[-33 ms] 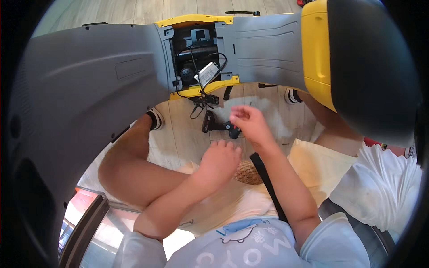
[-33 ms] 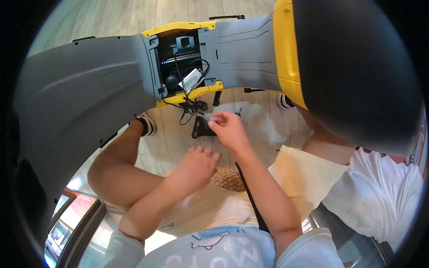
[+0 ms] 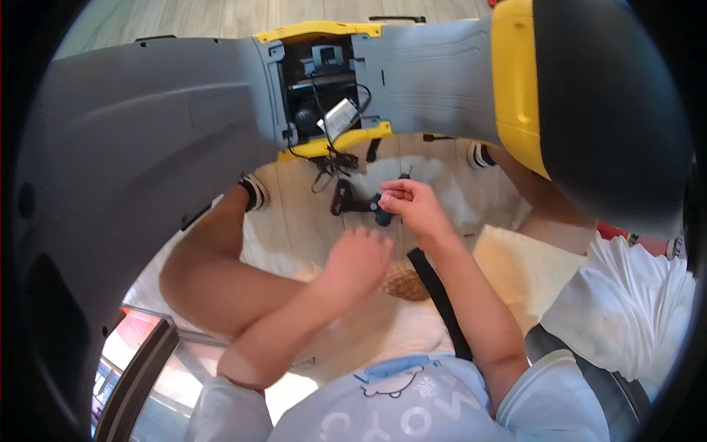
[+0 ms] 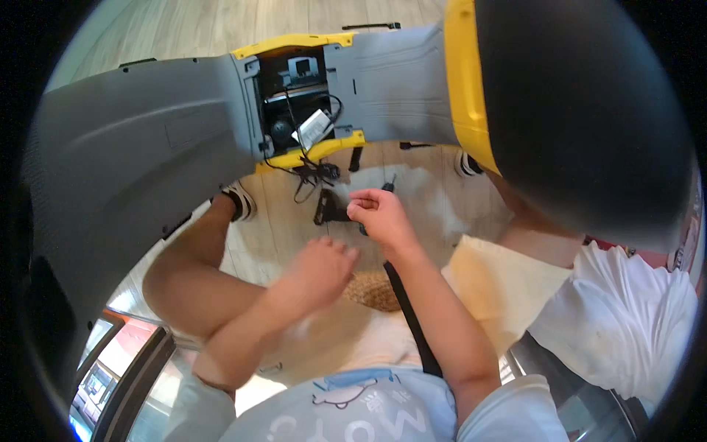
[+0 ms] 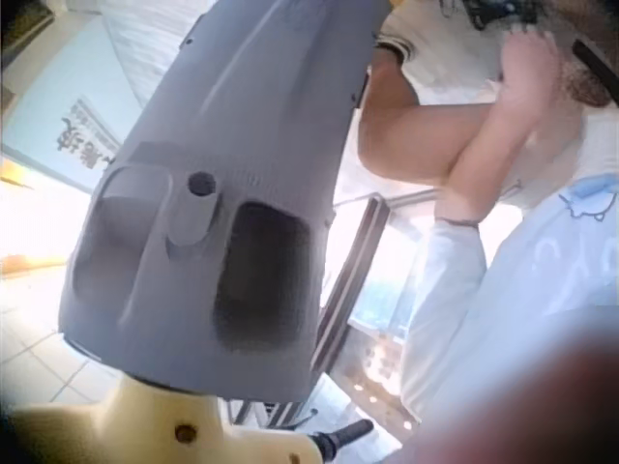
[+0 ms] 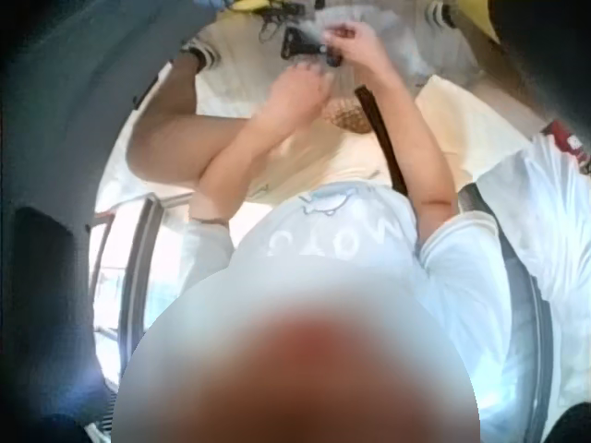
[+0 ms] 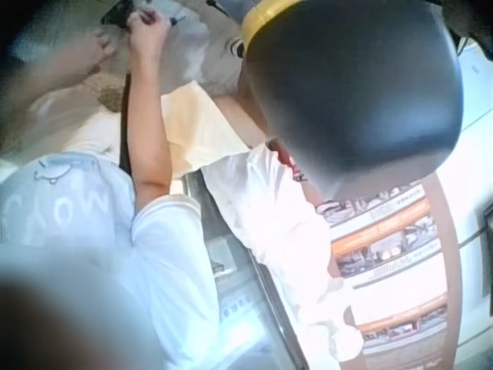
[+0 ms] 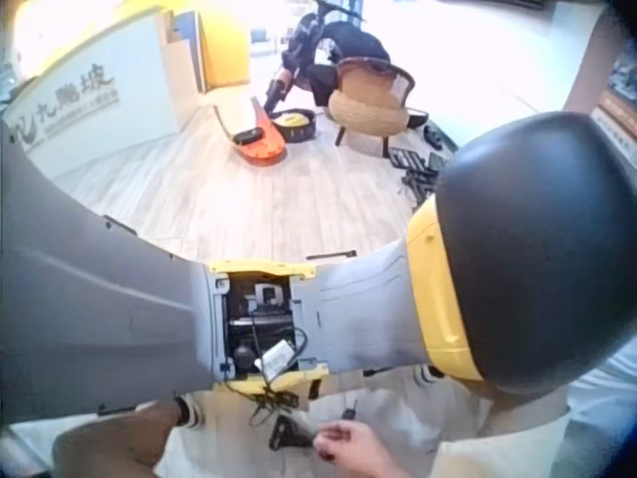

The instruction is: The person is wiring or connecting cables on the frame of a motorcycle.

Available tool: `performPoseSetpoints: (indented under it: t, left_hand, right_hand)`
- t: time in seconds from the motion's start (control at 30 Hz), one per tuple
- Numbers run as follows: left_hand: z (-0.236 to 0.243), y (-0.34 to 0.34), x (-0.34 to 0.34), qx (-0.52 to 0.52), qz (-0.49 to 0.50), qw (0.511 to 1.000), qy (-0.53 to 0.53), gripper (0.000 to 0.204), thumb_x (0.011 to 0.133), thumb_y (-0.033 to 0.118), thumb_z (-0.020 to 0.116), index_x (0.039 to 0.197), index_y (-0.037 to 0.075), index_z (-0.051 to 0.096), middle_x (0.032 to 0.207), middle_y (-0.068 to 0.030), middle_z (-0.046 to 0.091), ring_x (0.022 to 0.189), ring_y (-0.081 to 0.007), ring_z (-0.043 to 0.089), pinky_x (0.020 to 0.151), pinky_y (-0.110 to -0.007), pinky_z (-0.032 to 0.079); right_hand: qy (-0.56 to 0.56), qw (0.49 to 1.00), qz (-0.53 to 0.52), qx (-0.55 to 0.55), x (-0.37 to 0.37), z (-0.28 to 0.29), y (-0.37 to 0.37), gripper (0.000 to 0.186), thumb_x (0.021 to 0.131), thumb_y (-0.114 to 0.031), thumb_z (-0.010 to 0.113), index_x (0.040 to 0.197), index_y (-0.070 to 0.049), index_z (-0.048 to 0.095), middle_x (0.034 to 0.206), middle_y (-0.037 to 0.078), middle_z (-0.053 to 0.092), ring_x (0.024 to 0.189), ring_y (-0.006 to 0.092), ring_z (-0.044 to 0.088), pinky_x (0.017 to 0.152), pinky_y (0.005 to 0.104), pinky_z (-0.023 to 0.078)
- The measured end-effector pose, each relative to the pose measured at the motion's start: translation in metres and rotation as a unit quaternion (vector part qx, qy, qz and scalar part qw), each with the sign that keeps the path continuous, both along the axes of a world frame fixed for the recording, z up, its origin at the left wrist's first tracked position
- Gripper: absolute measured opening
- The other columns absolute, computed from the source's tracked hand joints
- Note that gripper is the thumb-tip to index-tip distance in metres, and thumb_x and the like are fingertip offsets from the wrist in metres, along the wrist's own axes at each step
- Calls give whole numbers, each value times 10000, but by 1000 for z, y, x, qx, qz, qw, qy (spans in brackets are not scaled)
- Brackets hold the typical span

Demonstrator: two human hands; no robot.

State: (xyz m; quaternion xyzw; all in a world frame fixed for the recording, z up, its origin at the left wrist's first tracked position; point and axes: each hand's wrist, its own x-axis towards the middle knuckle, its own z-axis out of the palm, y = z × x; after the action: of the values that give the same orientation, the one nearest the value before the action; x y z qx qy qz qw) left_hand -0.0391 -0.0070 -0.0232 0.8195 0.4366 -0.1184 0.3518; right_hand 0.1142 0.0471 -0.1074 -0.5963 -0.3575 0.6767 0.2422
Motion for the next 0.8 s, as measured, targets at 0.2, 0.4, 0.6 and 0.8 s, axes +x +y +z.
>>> performPoseSetpoints:
  t: [0.2,0.4,0.6,0.8]
  left_hand:
    - [-11,-2,-2,18,-8,999,44,281,803,229,661,1009,51,592,955,-127,618,948,-309,591,813,-426,473]
    - [-22,5,-5,-11,5,999,45,282,815,241,670,1009,48,600,928,-124,630,898,-304,614,773,-401,491]
    - [-18,12,-2,-13,8,999,51,269,830,238,657,1015,50,601,949,-121,629,931,-304,607,810,-406,477]
    - [-22,14,-3,-42,24,997,63,246,832,235,655,1001,65,599,946,-108,625,952,-292,596,824,-406,464]
  right_hand:
    - [-99,950,-199,-221,40,-113,-29,198,852,38,550,1042,51,603,924,112,631,722,175,639,592,275,521]
    - [-237,921,-167,-262,62,-199,-52,216,832,-7,544,1041,37,584,918,137,626,611,216,634,499,295,502]
    - [-152,890,-304,-303,75,-216,-32,215,810,22,547,1024,11,557,908,142,619,626,244,620,491,324,515]
    - [-198,892,-259,-313,115,-262,-25,91,805,37,555,875,-9,590,881,150,607,761,258,604,526,321,530]
